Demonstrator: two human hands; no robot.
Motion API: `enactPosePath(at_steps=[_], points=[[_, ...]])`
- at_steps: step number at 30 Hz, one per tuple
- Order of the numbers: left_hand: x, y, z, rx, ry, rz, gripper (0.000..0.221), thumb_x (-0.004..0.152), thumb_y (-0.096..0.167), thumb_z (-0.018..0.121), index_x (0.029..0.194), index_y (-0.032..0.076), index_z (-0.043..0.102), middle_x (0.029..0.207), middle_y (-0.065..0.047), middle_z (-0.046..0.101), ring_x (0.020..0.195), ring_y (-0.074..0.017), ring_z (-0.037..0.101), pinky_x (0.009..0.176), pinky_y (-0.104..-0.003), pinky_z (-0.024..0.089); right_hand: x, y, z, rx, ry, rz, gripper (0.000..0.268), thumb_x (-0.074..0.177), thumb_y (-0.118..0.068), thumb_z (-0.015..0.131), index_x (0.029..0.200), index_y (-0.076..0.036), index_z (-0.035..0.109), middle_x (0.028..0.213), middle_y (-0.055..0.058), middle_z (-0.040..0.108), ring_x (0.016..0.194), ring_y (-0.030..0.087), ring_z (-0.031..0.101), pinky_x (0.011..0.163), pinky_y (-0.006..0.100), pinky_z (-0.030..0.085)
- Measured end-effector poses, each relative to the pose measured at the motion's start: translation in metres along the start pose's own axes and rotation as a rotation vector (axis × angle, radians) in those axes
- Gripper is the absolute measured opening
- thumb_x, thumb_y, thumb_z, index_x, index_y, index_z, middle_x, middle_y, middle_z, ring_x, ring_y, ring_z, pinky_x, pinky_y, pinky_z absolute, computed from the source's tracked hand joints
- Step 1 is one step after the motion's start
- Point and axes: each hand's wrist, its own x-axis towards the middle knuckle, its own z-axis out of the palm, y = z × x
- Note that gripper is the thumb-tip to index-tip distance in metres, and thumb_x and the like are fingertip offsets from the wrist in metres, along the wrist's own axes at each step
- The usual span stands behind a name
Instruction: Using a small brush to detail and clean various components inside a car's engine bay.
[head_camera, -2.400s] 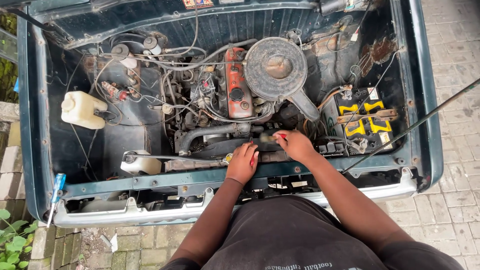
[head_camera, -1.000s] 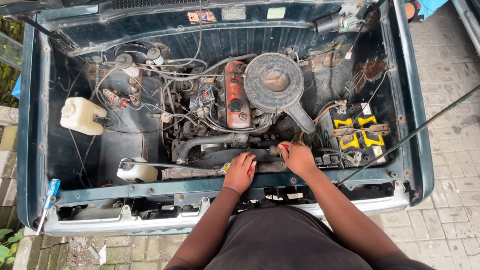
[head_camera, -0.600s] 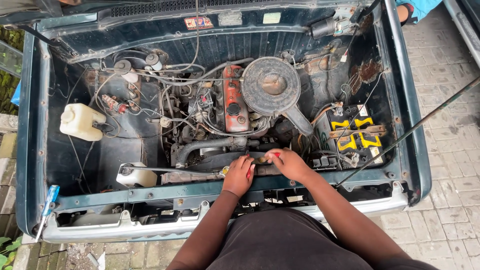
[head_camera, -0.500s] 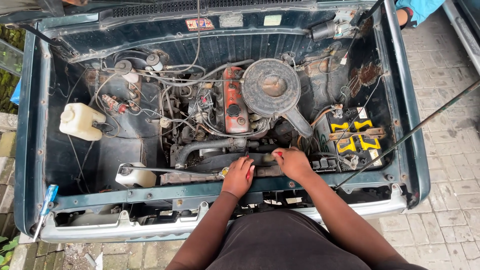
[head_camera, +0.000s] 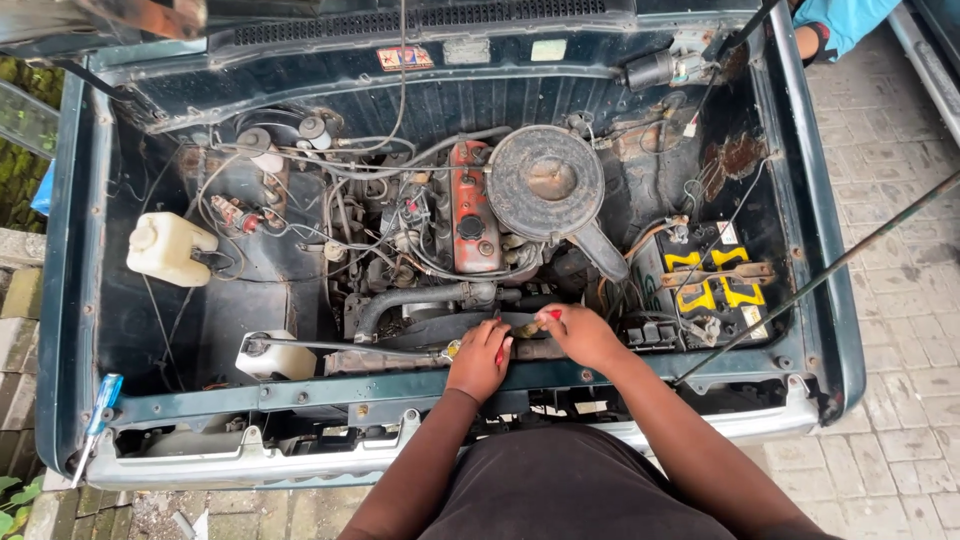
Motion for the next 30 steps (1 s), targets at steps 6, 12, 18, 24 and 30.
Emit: enactPosePath(at_steps=[6, 12, 18, 24, 30], points=[[0.0, -0.001, 0.0, -0.01, -0.036, -0.014, 0.031, 0.104, 0.034, 0.052, 0.124, 0.016, 0.067, 0.118, -0.008, 0.066, 0.112, -0.0308, 0.069, 0.101, -0.042, 0.052, -0.009, -0.002, -0.004, 0.01, 0.131, 0.014, 0.047, 0.108, -0.042, 0.044, 0.113, -0.007, 0.075, 0.083, 0.02, 0.076, 0.08, 0.032, 0.075, 0.071, 0.042, 0.06], [-0.004, -0.003, 0.005, -0.001, -0.017, -0.019, 0.031, 0.104, 0.035, 0.054, 0.125, 0.016, 0.067, 0.119, -0.007, 0.066, 0.112, -0.0311, 0.069, 0.101, -0.043, 0.052, 0.011, 0.032, 0.018, 0.035, 0.183, -0.008, 0.046, 0.109, -0.039, 0.042, 0.11, -0.005, 0.074, 0.083, 0.019, 0.076, 0.079, 0.032, 0.074, 0.067, 0.041, 0.06], [-0.002, -0.001, -0.002, 0.001, 0.031, 0.013, 0.03, 0.103, 0.033, 0.054, 0.122, 0.015, 0.069, 0.115, -0.009, 0.067, 0.109, -0.0311, 0.07, 0.099, -0.042, 0.053, 0.015, 0.053, 0.021, -0.324, 0.279, -0.092, 0.036, 0.109, -0.04, 0.045, 0.121, -0.018, 0.071, 0.082, 0.005, 0.076, 0.081, 0.019, 0.074, 0.083, 0.033, 0.06], [-0.002, -0.002, -0.001, -0.003, 0.048, 0.028, 0.031, 0.102, 0.033, 0.056, 0.123, 0.014, 0.068, 0.115, -0.01, 0.066, 0.11, -0.0323, 0.069, 0.099, -0.043, 0.054, -0.015, 0.004, -0.001, -0.131, 0.118, -0.071, 0.042, 0.107, -0.034, 0.044, 0.105, -0.005, 0.074, 0.088, 0.02, 0.078, 0.088, 0.035, 0.075, 0.08, 0.047, 0.059], [-0.002, 0.0, 0.0, 0.0, 0.047, 0.007, 0.031, 0.103, 0.034, 0.056, 0.124, 0.015, 0.069, 0.116, -0.01, 0.067, 0.11, -0.0323, 0.07, 0.101, -0.043, 0.054, -0.022, 0.014, -0.005, 0.147, 0.175, 0.029, 0.04, 0.109, -0.035, 0.042, 0.121, -0.012, 0.072, 0.09, 0.013, 0.08, 0.085, 0.03, 0.075, 0.077, 0.044, 0.059]])
